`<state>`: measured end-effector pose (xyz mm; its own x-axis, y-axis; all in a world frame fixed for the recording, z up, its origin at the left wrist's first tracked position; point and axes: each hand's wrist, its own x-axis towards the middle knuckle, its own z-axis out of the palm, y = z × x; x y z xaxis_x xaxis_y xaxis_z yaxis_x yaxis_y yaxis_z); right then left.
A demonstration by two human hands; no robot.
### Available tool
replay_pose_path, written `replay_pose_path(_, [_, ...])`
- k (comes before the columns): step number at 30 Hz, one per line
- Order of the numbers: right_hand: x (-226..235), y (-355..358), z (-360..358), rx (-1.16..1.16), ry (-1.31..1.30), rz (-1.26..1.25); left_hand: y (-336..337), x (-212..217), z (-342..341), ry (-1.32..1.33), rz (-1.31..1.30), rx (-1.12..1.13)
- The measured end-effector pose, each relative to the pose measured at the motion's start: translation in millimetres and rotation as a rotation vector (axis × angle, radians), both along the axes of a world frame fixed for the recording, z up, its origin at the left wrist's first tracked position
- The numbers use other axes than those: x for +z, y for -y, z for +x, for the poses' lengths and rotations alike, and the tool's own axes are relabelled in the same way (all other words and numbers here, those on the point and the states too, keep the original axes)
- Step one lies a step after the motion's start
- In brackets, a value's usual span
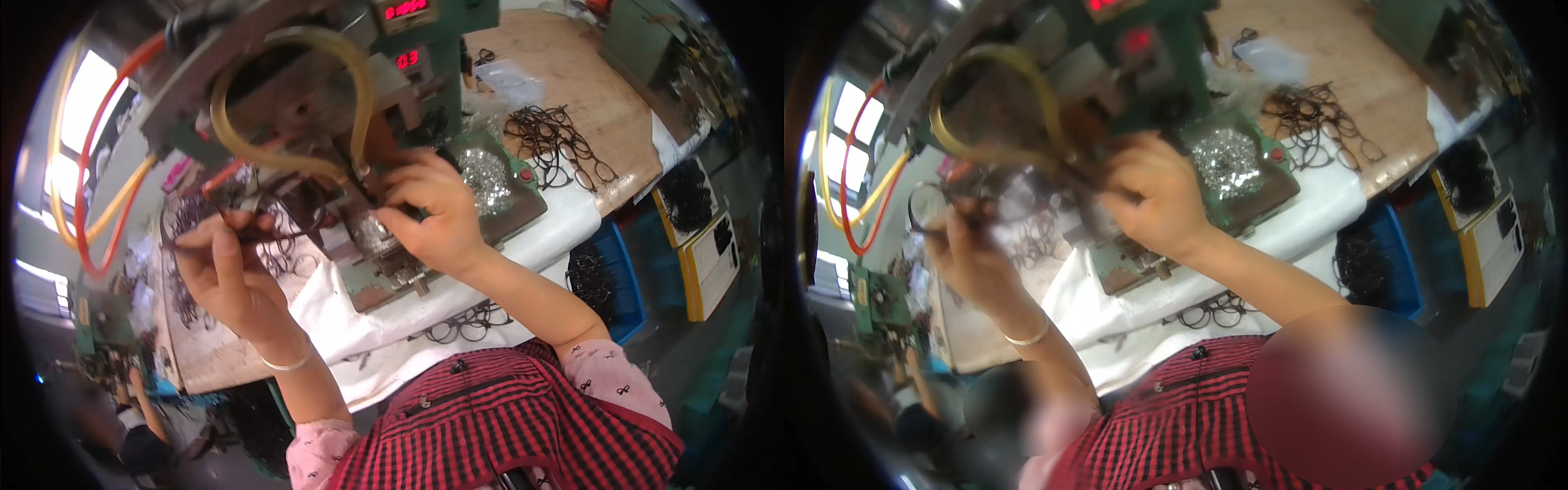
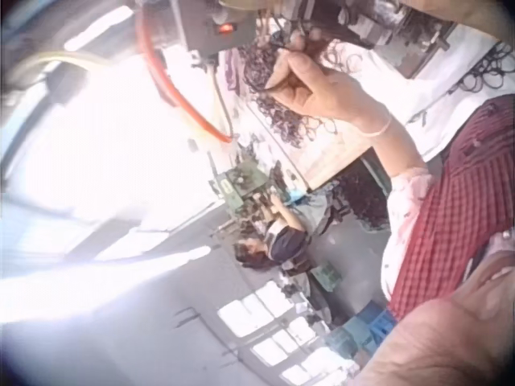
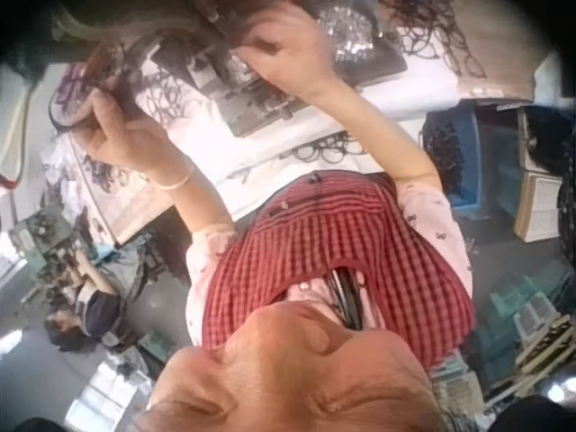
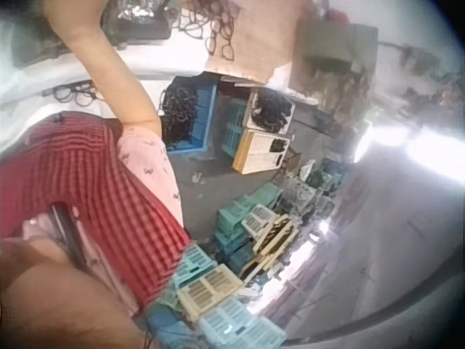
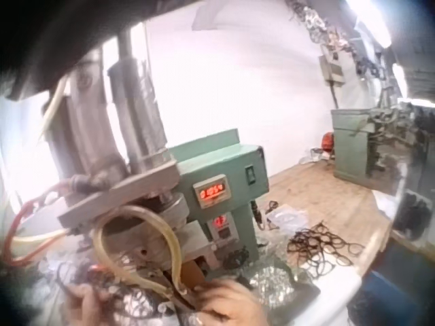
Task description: The person repeatedly picks up eyeglass frames from a pile, places them into a press machine, and removes them after processing. The finished frames are placed on a white cloth on the table. The person handles frames one at a time throughout the clip.
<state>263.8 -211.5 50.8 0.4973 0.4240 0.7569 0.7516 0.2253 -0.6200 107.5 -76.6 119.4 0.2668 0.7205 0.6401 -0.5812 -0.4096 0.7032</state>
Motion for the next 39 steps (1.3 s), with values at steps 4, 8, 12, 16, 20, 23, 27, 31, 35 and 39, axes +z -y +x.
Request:
replay_pose_path(4, [3.5,14.0,7.2,0.049,0.1,-0.148,23.9,-4.9,-2.0,-0.015,0.199,-0.009])
replay_pose_path(8, [-33.3,97.6,37.1,-0.526,0.062,-0.606,44.4,-34.7,-7.7,-0.214,0.688,0.025])
replay_pose_path(12, [-80.8,86.0,49.9,-0.549,0.123,-0.619,54.0,-37.9,3.2,-0.443,1.28,0.1])
replay_pose_path(16, [-64.0,63.6,70.3,-0.508,0.101,-0.495,52.6,-42.9,11.4,-0.41,1.337,0.111])
replay_pose_path(20, [-48.2,58.8,77.5,-0.478,-0.156,-0.399,50.0,-48.1,13.5,-0.393,1.302,0.089])
replay_pose_path(23, [-40.0,57.2,76.8,-0.431,-0.338,-0.359,47.8,-46.9,13.4,-0.412,1.268,0.069])
replay_pose_path(27, [-39.8,61.3,79.7,-0.41,-0.355,-0.293,46.9,-45.4,14.2,-0.396,1.266,0.023])
replay_pose_path(31, [-68.5,68.3,83.6,-0.372,-0.446,-0.348,45.0,-41.7,14.5,-0.409,1.29,0.015])
replay_pose_path(35, [-56.0,66.9,79.3,-0.323,-0.453,-0.331,47.2,-42.6,14.8,-0.438,1.285,0.025])
replay_pose_path(39, [-56.1,64.0,74.7,-0.296,-0.462,-0.353,61.1,-65.0,3.3,-0.45,1.134,0.119])
